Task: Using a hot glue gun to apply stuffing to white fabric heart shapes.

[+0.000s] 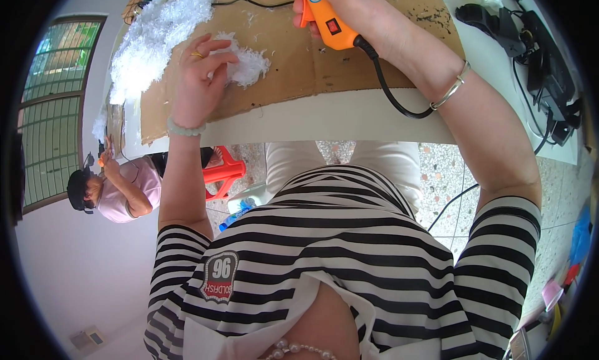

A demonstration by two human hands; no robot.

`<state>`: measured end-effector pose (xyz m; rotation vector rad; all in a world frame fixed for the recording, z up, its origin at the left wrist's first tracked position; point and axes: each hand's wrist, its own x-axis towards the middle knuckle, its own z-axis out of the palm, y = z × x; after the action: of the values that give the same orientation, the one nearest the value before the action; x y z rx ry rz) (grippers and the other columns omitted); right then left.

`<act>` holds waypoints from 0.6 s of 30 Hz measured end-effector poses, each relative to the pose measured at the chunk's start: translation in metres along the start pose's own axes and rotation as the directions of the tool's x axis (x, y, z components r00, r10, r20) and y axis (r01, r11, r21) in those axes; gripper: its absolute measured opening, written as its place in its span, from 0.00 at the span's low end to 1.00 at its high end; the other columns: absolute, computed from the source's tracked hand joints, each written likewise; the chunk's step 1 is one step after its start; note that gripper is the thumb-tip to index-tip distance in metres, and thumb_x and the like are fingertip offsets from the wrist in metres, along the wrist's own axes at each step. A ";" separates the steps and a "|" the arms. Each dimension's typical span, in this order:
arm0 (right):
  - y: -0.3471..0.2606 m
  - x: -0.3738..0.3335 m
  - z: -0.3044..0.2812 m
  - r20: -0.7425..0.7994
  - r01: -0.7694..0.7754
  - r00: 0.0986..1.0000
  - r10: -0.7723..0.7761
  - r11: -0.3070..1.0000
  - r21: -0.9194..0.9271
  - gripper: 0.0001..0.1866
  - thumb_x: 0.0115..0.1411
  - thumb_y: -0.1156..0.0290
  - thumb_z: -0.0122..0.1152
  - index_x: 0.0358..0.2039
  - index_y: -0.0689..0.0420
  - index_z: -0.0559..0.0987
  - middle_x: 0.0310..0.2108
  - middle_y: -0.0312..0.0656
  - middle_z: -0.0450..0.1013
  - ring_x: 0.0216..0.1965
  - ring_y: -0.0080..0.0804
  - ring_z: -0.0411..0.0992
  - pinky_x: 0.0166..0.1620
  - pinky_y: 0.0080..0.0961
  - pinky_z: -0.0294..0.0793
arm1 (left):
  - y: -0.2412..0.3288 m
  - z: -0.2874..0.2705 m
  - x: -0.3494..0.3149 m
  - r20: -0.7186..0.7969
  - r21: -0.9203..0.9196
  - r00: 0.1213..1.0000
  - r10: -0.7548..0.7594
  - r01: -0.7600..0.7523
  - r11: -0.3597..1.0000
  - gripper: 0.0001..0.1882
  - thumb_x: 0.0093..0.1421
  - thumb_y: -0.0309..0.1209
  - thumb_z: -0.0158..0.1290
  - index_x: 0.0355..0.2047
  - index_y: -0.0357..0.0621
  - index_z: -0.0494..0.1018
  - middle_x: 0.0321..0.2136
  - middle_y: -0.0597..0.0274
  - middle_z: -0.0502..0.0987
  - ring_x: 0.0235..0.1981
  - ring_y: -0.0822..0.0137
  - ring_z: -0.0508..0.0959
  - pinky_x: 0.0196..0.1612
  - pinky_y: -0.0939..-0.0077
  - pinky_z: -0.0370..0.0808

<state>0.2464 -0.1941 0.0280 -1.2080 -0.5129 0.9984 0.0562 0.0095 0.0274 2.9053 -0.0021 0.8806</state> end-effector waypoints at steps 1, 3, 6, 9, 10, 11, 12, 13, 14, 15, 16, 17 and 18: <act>0.000 0.001 -0.001 0.009 0.010 1.000 -0.010 1.000 0.022 0.19 0.64 0.53 0.53 0.32 0.59 0.74 0.23 0.42 0.73 0.21 0.30 0.71 0.26 0.24 0.72 | -0.003 0.001 -0.001 0.015 0.009 1.000 0.024 -0.024 1.000 0.12 0.47 0.13 0.48 0.28 0.42 0.77 0.36 0.58 0.79 0.42 0.56 0.76 0.45 0.69 0.72; -0.002 -0.001 0.002 -0.002 -0.002 1.000 0.002 1.000 0.020 0.20 0.64 0.53 0.52 0.32 0.59 0.74 0.23 0.42 0.73 0.21 0.30 0.71 0.26 0.24 0.72 | -0.010 -0.001 -0.002 -0.037 -0.211 0.985 -0.168 0.156 0.965 0.13 0.47 0.13 0.46 0.28 0.42 0.77 0.36 0.58 0.79 0.42 0.55 0.75 0.45 0.66 0.72; 0.027 0.024 -0.027 0.281 0.199 0.927 -0.248 0.961 0.194 0.20 0.65 0.53 0.52 0.32 0.59 0.74 0.24 0.42 0.73 0.23 0.30 0.72 0.27 0.24 0.73 | -0.019 -0.003 0.011 -0.137 -0.127 0.982 -0.128 0.111 0.986 0.15 0.48 0.13 0.45 0.30 0.42 0.77 0.35 0.57 0.79 0.42 0.55 0.75 0.44 0.66 0.72; 0.008 0.010 -0.004 0.295 0.181 0.928 -0.226 0.969 0.171 0.19 0.65 0.53 0.52 0.34 0.59 0.74 0.25 0.41 0.73 0.24 0.30 0.72 0.28 0.24 0.73 | -0.014 -0.001 0.009 -0.014 0.002 0.999 -0.050 0.050 0.999 0.15 0.47 0.15 0.48 0.33 0.43 0.78 0.34 0.55 0.78 0.41 0.55 0.75 0.47 0.64 0.71; -0.005 -0.003 0.004 -0.040 -0.044 0.998 0.043 0.999 -0.030 0.19 0.65 0.53 0.52 0.35 0.59 0.74 0.26 0.41 0.73 0.24 0.29 0.72 0.28 0.24 0.73 | -0.012 0.000 0.011 0.098 0.040 0.995 -0.009 0.005 0.999 0.15 0.47 0.16 0.49 0.34 0.43 0.78 0.33 0.55 0.78 0.41 0.54 0.76 0.49 0.62 0.70; -0.004 -0.001 0.004 -0.042 -0.043 0.998 0.041 0.999 -0.033 0.19 0.65 0.53 0.52 0.35 0.59 0.74 0.26 0.41 0.73 0.24 0.29 0.72 0.28 0.24 0.73 | -0.017 0.006 0.008 0.147 0.035 0.989 0.024 -0.029 0.999 0.14 0.45 0.18 0.52 0.33 0.44 0.79 0.32 0.58 0.79 0.40 0.54 0.76 0.50 0.60 0.69; 0.000 0.001 0.002 -0.049 -0.023 0.999 0.023 1.000 -0.002 0.19 0.65 0.53 0.52 0.35 0.59 0.74 0.26 0.41 0.73 0.24 0.29 0.72 0.29 0.24 0.73 | -0.018 0.006 0.005 0.145 0.033 0.989 0.024 -0.030 0.999 0.14 0.45 0.18 0.52 0.33 0.44 0.79 0.32 0.58 0.79 0.40 0.54 0.76 0.50 0.60 0.69; 0.002 0.002 0.002 -0.059 -0.003 0.998 0.005 1.000 0.031 0.19 0.65 0.52 0.52 0.35 0.59 0.74 0.26 0.41 0.73 0.25 0.29 0.72 0.29 0.24 0.73 | -0.018 0.007 0.003 0.158 0.053 0.986 0.048 -0.057 0.997 0.13 0.45 0.18 0.53 0.33 0.44 0.79 0.31 0.60 0.79 0.40 0.54 0.76 0.50 0.60 0.70; 0.002 0.002 0.002 -0.061 -0.003 0.998 0.005 1.000 0.030 0.19 0.65 0.52 0.52 0.35 0.59 0.74 0.26 0.41 0.73 0.25 0.29 0.72 0.29 0.24 0.73 | -0.017 0.007 0.001 0.171 0.072 0.983 0.070 -0.084 0.994 0.13 0.45 0.19 0.54 0.32 0.44 0.79 0.31 0.61 0.79 0.40 0.55 0.76 0.50 0.61 0.70; 0.000 0.000 0.003 -0.081 -0.013 0.997 0.015 1.000 0.023 0.20 0.65 0.52 0.52 0.34 0.59 0.74 0.26 0.41 0.74 0.25 0.29 0.72 0.29 0.23 0.73 | -0.018 0.009 0.000 0.171 0.071 0.983 0.071 -0.084 0.994 0.13 0.45 0.19 0.54 0.32 0.44 0.79 0.31 0.61 0.79 0.40 0.55 0.76 0.50 0.61 0.70; -0.001 -0.001 0.005 -0.097 -0.025 0.995 0.026 1.000 0.016 0.20 0.65 0.52 0.52 0.34 0.59 0.75 0.26 0.41 0.74 0.25 0.29 0.72 0.29 0.23 0.73 | -0.017 0.011 -0.002 0.154 0.073 0.985 0.081 -0.093 0.993 0.12 0.45 0.19 0.55 0.31 0.44 0.79 0.31 0.63 0.79 0.40 0.55 0.76 0.50 0.61 0.70; -0.001 -0.002 0.004 -0.094 -0.027 0.995 0.028 1.000 0.015 0.20 0.65 0.52 0.52 0.34 0.59 0.75 0.26 0.41 0.74 0.25 0.29 0.72 0.29 0.23 0.73 | -0.015 0.012 -0.003 0.137 0.076 0.986 0.091 -0.102 0.992 0.11 0.45 0.20 0.56 0.30 0.44 0.79 0.31 0.64 0.79 0.40 0.56 0.76 0.50 0.61 0.69; -0.002 -0.003 0.002 -0.068 -0.031 0.997 0.031 1.000 0.004 0.20 0.64 0.52 0.52 0.34 0.59 0.75 0.26 0.41 0.74 0.25 0.29 0.72 0.29 0.23 0.73 | -0.014 0.012 -0.004 0.137 0.078 0.987 0.087 -0.098 0.992 0.11 0.45 0.20 0.56 0.30 0.44 0.79 0.31 0.64 0.79 0.40 0.56 0.76 0.50 0.61 0.69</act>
<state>0.2436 -0.1960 0.0310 -1.2465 -0.4406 0.9807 0.0599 0.0217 0.0135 3.0596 -0.1144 0.7146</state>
